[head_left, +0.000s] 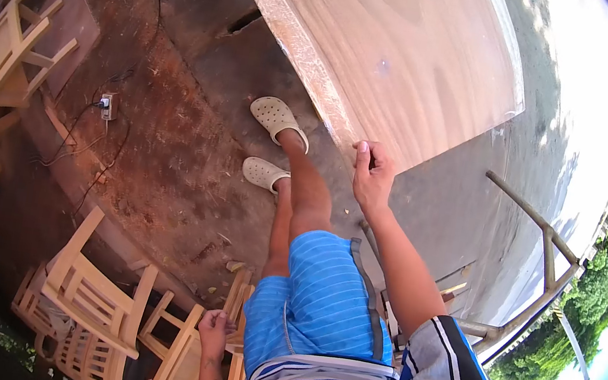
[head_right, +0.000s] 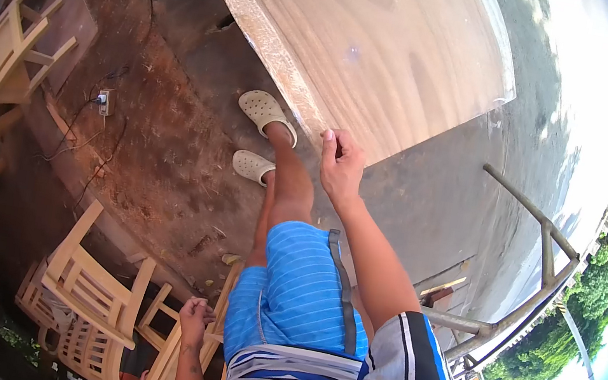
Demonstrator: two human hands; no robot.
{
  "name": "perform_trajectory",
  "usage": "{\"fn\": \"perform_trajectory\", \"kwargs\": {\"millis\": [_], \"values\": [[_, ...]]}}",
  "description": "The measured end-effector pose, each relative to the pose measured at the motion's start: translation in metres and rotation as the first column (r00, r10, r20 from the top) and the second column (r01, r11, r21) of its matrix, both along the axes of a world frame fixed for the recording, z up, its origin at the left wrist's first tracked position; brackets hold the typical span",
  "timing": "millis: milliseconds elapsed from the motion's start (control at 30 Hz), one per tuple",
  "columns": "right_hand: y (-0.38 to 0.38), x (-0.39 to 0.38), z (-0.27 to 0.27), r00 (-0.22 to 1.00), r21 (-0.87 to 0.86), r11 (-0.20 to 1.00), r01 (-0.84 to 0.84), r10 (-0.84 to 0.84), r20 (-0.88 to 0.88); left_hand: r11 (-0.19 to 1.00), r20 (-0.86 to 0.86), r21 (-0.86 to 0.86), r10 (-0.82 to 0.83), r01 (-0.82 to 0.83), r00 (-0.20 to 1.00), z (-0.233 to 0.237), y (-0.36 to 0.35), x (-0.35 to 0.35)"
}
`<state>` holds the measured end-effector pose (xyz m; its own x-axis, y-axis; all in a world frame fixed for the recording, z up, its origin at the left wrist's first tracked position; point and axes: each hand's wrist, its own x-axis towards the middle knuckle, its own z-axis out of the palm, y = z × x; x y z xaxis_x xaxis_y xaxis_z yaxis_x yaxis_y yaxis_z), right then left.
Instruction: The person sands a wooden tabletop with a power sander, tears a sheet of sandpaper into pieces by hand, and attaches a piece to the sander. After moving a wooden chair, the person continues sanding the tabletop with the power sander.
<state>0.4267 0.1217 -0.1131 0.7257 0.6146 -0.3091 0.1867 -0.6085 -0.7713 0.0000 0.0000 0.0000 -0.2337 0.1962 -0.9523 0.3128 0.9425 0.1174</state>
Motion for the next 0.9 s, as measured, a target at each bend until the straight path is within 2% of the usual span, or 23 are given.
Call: {"fn": "perform_trajectory", "kwargs": {"millis": [33,100,133,167,233,300,367,400,467,500,533,567,633,733,767,800,833,900], "values": [[-0.011,-0.007,0.009,0.992,-0.106,0.987,-0.123,0.122,-0.016,1.0,-0.004,-0.001,-0.012,0.012,1.0,0.001,0.004,-0.002],[-0.037,-0.012,0.02,0.913,-0.261,0.886,-0.382,0.405,0.039,0.999,-0.006,0.021,-0.027,0.027,1.0,-0.001,0.008,0.004],[-0.053,-0.017,0.023,0.913,-0.353,0.854,-0.382,0.408,0.0,0.999,-0.006,0.021,-0.029,0.029,1.0,-0.001,0.009,0.003],[-0.07,-0.021,0.023,0.913,-0.44,0.814,-0.38,0.405,-0.04,0.999,-0.004,0.022,-0.033,0.033,0.999,-0.001,0.011,0.003],[-0.114,-0.034,0.016,0.965,-0.336,0.915,-0.221,0.256,0.064,0.999,-0.006,0.026,-0.047,0.047,0.999,0.0,0.016,0.004],[-0.127,-0.03,0.018,0.994,-0.254,0.962,-0.095,0.108,0.036,0.999,0.01,0.024,-0.045,0.045,0.999,-0.001,0.018,0.001],[-0.115,-0.018,0.044,0.993,-0.215,0.977,-0.007,-0.019,-0.118,0.997,0.023,0.029,-0.067,0.067,0.997,-0.003,0.019,-0.002],[-0.092,-0.004,0.061,0.996,-0.308,0.95,-0.059,0.037,-0.079,0.997,0.025,0.03,-0.075,0.074,0.997,-0.004,0.02,-0.004],[-0.059,0.026,0.049,0.953,-0.3,0.944,-0.135,0.207,0.223,0.996,0.029,0.032,-0.087,0.086,0.996,-0.005,0.024,-0.002],[-0.031,0.04,0.043,0.916,-0.255,0.96,-0.117,0.203,0.347,0.994,0.03,0.028,-0.104,0.104,0.994,-0.006,0.027,-0.001],[-0.004,0.059,0.027,0.853,-0.108,0.982,-0.157,0.19,0.486,0.992,0.03,0.026,-0.122,0.121,0.992,-0.007,0.03,-0.001],[0.025,0.075,0.019,0.769,-0.208,0.966,-0.157,0.251,0.587,0.99,0.027,0.024,-0.139,0.138,0.99,-0.008,0.033,0.0],[0.065,0.094,-0.02,0.725,-0.295,0.954,-0.049,0.236,0.647,0.985,0.024,0.04,-0.17,0.169,0.985,-0.007,0.042,0.003],[0.085,0.062,-0.025,0.679,-0.367,0.897,-0.248,0.431,0.595,0.98,-0.012,0.039,-0.192,0.193,0.981,-0.004,0.056,0.007],[0.076,0.048,-0.022,0.622,-0.337,0.809,-0.481,0.586,0.52,0.977,0.001,0.041,-0.211,0.211,0.977,-0.002,0.058,0.005],[0.063,0.033,-0.02,0.524,-0.283,0.673,-0.684,0.722,0.452,0.973,0.017,0.041,-0.23,0.229,0.973,-0.001,0.058,0.003],[0.049,0.027,-0.022,0.442,-0.186,0.537,-0.823,0.81,0.386,0.967,0.04,0.047,-0.251,0.249,0.967,-0.002,0.062,0.004],[0.032,0.047,-0.027,0.377,-0.105,0.432,-0.895,0.863,0.337,0.959,0.026,0.044,-0.28,0.279,0.96,0.0,0.073,0.011]]}}
